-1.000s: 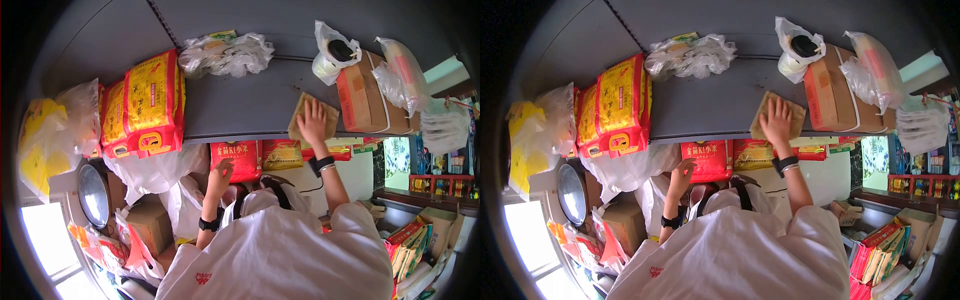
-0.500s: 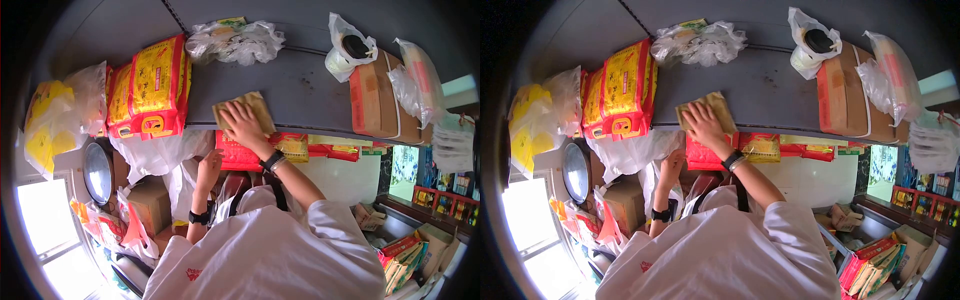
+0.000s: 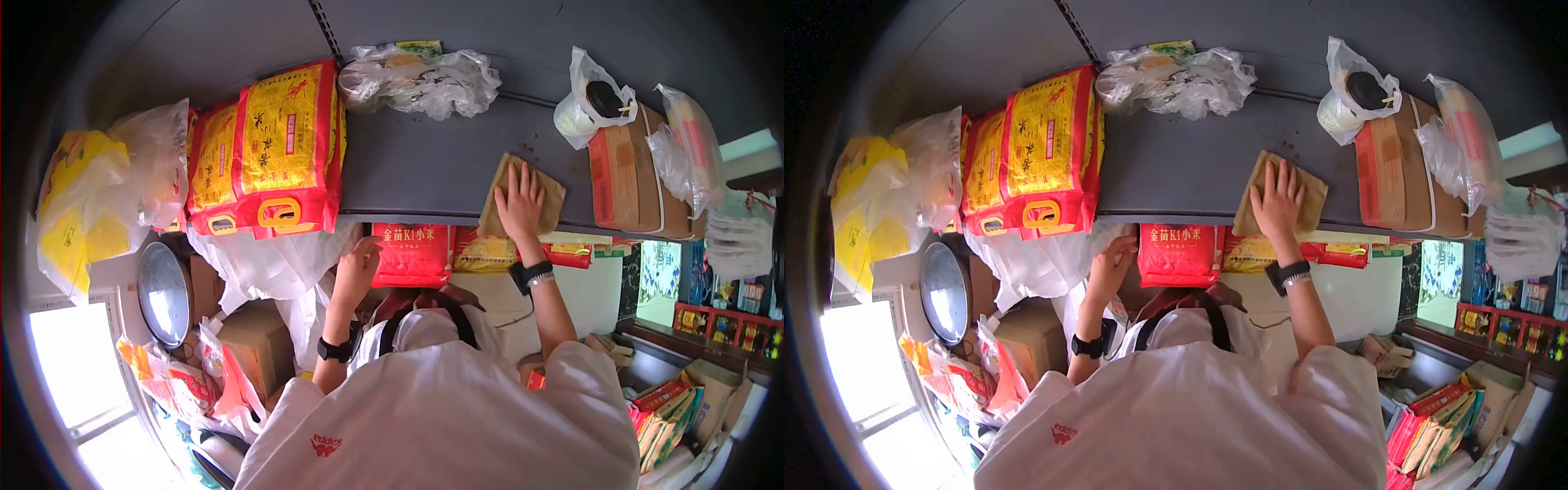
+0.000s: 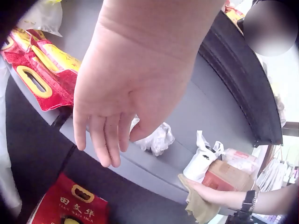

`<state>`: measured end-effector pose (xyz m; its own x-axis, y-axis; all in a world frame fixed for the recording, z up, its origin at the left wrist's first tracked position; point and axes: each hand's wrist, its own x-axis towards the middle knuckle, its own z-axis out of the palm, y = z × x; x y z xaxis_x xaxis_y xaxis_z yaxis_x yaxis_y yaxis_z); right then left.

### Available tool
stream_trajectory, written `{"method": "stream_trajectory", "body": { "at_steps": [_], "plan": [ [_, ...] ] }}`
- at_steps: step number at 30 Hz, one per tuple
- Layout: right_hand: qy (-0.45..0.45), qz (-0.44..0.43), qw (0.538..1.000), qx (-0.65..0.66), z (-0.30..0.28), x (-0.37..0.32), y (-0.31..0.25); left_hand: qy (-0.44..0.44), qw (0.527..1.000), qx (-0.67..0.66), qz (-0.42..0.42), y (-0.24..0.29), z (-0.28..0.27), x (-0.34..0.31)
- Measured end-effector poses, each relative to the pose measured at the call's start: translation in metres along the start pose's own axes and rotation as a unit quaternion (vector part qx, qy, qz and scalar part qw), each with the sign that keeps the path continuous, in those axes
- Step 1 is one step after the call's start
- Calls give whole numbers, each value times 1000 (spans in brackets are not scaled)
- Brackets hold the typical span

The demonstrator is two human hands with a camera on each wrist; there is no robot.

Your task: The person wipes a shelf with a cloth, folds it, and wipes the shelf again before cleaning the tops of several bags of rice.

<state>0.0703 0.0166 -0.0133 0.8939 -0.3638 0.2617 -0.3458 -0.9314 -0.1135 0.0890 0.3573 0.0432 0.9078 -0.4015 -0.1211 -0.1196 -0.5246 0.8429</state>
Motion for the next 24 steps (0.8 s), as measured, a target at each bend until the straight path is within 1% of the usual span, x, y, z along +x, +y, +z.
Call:
{"method": "stream_trajectory", "body": {
  "at_steps": [1,4,8,10,13,15,16,18,19,20,21,22,24],
  "plan": [
    [0,4,1000,-1,5,11,-15,1,1000,-15,-5,-1,-4,-1],
    [14,-40,999,15,18,43,-70,-1,1000,-24,10,-6,-17,-6],
    [23,-75,996,41,31,58,-153,-14,999,-28,15,-24,-32,-9],
    [19,-100,993,56,32,49,-190,8,998,-34,49,-39,-34,-8],
    [25,-178,978,109,28,24,-232,-19,998,-51,41,-53,-40,-2],
    [41,-209,964,158,22,8,-245,-29,998,-42,46,-56,-43,6],
    [42,-199,967,153,21,3,-242,-35,998,-31,50,-55,-45,10],
    [56,-208,959,186,12,-2,-225,-51,996,-28,66,-48,-50,17],
    [62,-153,975,147,6,-10,-201,-56,995,-29,75,-44,-51,20],
    [62,-135,984,102,2,-13,-182,-54,995,-32,78,-43,-53,21],
    [70,-100,991,59,1,-19,-162,-66,993,-28,89,-42,-57,23],
    [77,-80,992,65,-1,-20,-138,-79,992,-22,98,-43,-63,23],
    [58,6,998,3,5,-30,-95,-74,994,-23,83,-42,-71,22]
  ]
}}
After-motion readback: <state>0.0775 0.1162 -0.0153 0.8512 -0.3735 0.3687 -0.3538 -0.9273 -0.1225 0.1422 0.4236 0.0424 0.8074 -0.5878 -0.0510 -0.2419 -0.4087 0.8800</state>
